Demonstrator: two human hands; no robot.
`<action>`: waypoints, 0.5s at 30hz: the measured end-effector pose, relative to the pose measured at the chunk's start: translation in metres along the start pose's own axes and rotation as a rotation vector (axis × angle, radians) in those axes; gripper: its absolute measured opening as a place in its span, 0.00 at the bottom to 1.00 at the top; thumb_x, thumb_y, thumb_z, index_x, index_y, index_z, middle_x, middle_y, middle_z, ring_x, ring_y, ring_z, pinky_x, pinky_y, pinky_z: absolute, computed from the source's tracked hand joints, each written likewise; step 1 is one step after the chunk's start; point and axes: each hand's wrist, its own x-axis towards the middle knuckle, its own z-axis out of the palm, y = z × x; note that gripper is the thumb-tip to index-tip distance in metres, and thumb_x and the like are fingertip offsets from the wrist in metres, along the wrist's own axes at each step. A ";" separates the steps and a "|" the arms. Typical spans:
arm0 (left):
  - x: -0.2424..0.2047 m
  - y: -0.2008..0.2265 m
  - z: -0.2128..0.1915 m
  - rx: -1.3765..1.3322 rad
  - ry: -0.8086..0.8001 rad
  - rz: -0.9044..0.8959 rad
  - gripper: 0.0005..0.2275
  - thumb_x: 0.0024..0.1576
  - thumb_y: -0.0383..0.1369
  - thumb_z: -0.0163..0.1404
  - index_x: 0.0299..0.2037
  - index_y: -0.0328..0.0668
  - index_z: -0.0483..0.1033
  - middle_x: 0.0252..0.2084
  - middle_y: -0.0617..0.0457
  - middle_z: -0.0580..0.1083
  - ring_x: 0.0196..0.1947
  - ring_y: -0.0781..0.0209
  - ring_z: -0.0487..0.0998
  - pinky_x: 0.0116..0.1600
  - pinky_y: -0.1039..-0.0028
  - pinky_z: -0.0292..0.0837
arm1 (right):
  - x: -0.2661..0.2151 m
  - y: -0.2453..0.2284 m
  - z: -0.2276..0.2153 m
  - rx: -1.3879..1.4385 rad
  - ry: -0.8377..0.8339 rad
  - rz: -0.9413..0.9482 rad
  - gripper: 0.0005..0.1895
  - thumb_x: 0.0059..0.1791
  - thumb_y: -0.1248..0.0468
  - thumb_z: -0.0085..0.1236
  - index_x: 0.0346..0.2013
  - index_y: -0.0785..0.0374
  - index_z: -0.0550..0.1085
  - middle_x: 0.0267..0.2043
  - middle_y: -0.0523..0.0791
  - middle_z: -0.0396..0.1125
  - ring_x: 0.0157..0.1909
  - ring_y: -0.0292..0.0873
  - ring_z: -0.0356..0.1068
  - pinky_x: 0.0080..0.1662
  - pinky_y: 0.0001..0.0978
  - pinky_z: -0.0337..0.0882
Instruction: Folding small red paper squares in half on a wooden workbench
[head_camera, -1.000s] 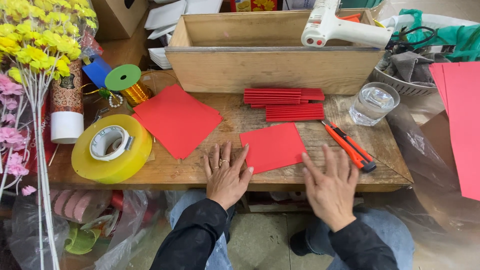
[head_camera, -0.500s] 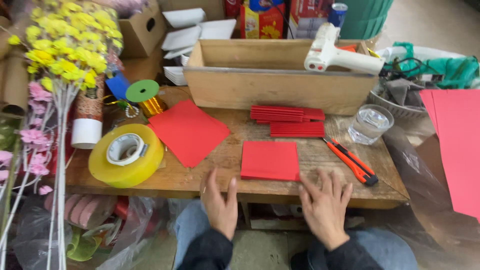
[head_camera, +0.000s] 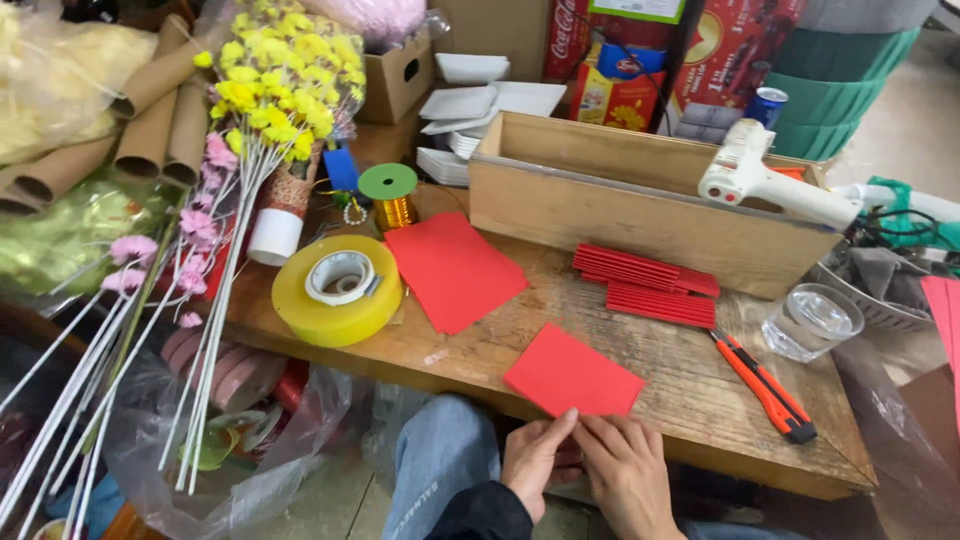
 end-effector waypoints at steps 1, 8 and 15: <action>0.011 -0.007 -0.004 -0.007 0.003 -0.002 0.15 0.54 0.46 0.65 0.30 0.46 0.77 0.27 0.48 0.79 0.25 0.60 0.80 0.28 0.74 0.73 | -0.003 -0.005 -0.004 0.003 -0.006 -0.005 0.17 0.52 0.58 0.54 0.54 0.51 0.78 0.56 0.37 0.73 0.54 0.46 0.69 0.56 0.48 0.65; 0.012 -0.013 -0.021 -0.237 -0.117 0.000 0.12 0.56 0.43 0.63 0.37 0.41 0.84 0.30 0.49 0.83 0.26 0.63 0.81 0.23 0.81 0.70 | -0.014 -0.031 -0.033 0.640 0.020 0.872 0.23 0.43 0.62 0.68 0.53 0.58 0.79 0.45 0.48 0.80 0.42 0.46 0.77 0.41 0.41 0.75; -0.014 -0.024 -0.010 -0.285 -0.488 0.087 0.12 0.60 0.36 0.63 0.29 0.38 0.78 0.23 0.50 0.72 0.21 0.65 0.71 0.22 0.81 0.62 | -0.051 -0.035 -0.016 1.268 0.363 1.266 0.08 0.46 0.74 0.65 0.36 0.82 0.82 0.21 0.59 0.69 0.20 0.51 0.65 0.25 0.39 0.69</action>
